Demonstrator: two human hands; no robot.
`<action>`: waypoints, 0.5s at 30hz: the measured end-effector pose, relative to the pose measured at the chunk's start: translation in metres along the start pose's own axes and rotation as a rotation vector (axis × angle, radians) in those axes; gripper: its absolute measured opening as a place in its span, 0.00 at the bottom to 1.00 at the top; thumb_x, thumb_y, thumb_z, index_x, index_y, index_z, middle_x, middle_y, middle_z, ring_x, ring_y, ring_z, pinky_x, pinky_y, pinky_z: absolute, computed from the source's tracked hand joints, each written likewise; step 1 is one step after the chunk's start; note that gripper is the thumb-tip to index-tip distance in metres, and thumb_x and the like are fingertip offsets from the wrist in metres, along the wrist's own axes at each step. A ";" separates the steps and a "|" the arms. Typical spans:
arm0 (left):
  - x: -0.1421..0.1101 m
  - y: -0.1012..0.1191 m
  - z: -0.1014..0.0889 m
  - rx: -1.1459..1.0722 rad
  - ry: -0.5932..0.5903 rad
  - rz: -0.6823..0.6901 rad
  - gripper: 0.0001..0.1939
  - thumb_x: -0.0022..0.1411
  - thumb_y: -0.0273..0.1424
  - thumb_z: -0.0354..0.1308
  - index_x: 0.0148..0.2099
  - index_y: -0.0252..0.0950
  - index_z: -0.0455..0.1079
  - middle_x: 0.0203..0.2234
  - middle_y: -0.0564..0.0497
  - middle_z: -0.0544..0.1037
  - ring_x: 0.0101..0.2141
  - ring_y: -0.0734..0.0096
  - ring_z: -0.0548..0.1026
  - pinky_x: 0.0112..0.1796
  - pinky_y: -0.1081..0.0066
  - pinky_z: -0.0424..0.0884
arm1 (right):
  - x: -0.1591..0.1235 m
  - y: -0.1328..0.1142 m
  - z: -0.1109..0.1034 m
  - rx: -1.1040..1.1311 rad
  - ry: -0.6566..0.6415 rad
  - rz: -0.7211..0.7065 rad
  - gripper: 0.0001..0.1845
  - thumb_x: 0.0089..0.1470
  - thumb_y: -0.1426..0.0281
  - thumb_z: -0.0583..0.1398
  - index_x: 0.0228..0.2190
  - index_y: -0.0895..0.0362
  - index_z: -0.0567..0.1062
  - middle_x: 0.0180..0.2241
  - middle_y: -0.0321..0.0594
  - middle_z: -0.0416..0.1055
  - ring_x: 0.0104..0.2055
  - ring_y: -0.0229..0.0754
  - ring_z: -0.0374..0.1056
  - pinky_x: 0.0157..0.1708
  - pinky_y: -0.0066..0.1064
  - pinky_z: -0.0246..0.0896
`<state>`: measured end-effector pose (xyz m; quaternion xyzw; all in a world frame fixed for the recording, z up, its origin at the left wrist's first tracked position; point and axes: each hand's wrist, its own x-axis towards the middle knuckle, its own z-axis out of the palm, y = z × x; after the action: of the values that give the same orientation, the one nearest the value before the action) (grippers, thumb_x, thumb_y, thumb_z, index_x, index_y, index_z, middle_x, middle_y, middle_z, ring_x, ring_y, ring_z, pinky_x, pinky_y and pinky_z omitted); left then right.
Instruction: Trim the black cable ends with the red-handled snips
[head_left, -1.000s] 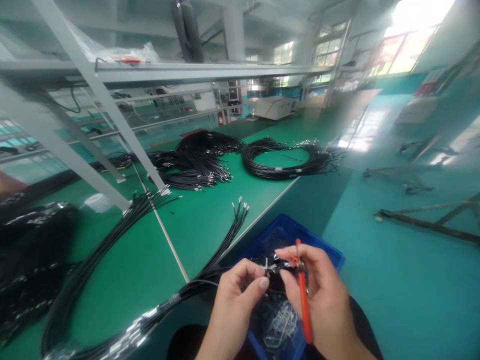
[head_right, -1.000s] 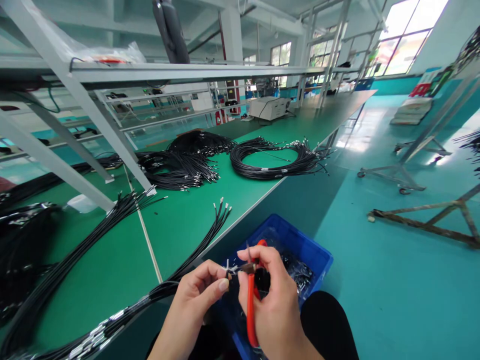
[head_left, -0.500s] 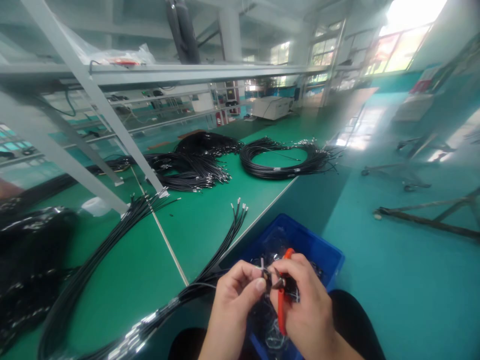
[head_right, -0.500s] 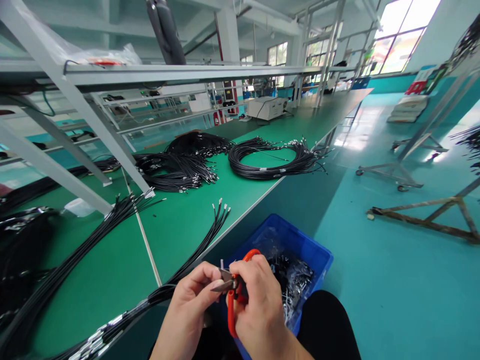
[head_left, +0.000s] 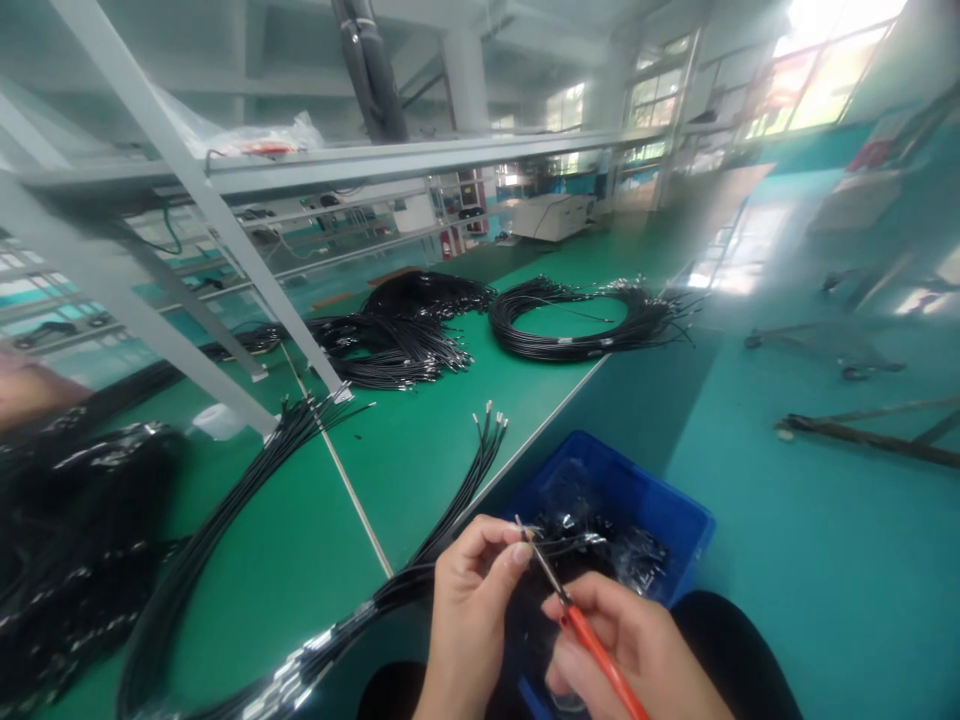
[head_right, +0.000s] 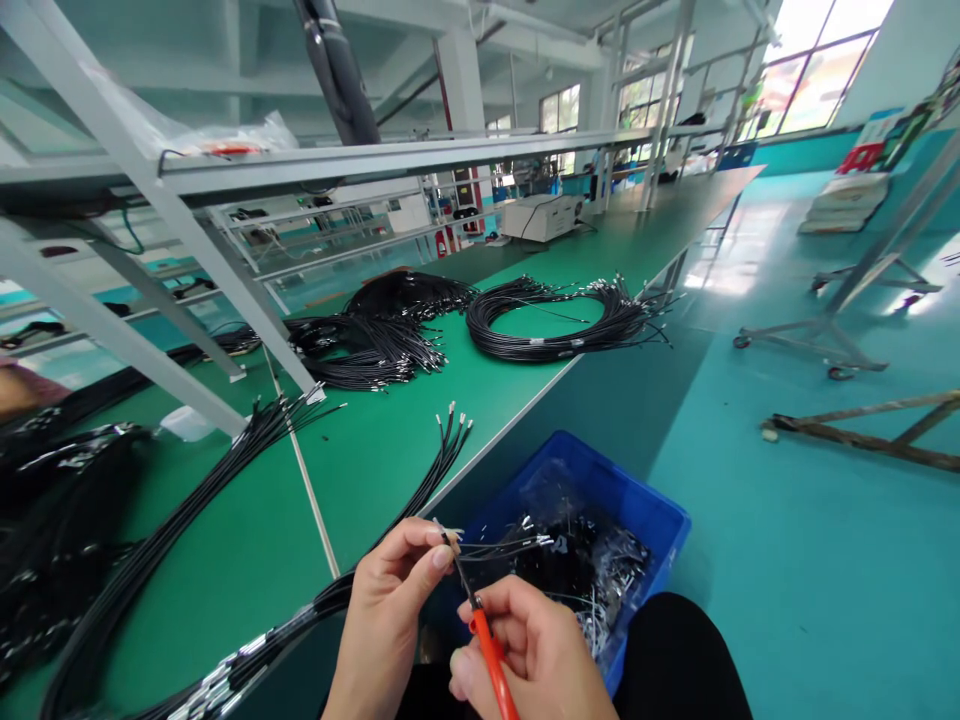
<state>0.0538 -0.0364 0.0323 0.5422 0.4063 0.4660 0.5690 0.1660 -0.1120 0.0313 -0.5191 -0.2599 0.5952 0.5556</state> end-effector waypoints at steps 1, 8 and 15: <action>-0.001 0.001 0.001 0.019 -0.010 0.006 0.02 0.53 0.27 0.62 0.30 0.35 0.72 0.24 0.54 0.74 0.27 0.73 0.70 0.31 0.77 0.66 | 0.001 -0.002 0.000 -0.007 -0.001 0.008 0.08 0.37 0.75 0.65 0.25 0.58 0.73 0.16 0.35 0.72 0.13 0.30 0.58 0.14 0.21 0.50; -0.004 0.003 0.005 0.116 -0.060 -0.001 0.02 0.54 0.28 0.61 0.30 0.35 0.71 0.21 0.55 0.75 0.24 0.73 0.71 0.29 0.76 0.66 | 0.007 -0.006 0.001 -0.048 0.031 -0.002 0.08 0.39 0.74 0.64 0.27 0.59 0.73 0.19 0.37 0.75 0.09 0.26 0.53 0.09 0.20 0.45; -0.002 -0.001 0.004 0.145 -0.073 0.015 0.02 0.55 0.28 0.60 0.30 0.36 0.71 0.22 0.56 0.74 0.26 0.73 0.70 0.30 0.76 0.66 | 0.009 -0.005 0.000 -0.088 0.010 0.037 0.07 0.42 0.72 0.63 0.29 0.59 0.72 0.17 0.34 0.73 0.08 0.26 0.53 0.07 0.19 0.41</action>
<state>0.0578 -0.0394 0.0318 0.6015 0.4140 0.4197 0.5391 0.1690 -0.1023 0.0330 -0.5508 -0.2735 0.5908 0.5223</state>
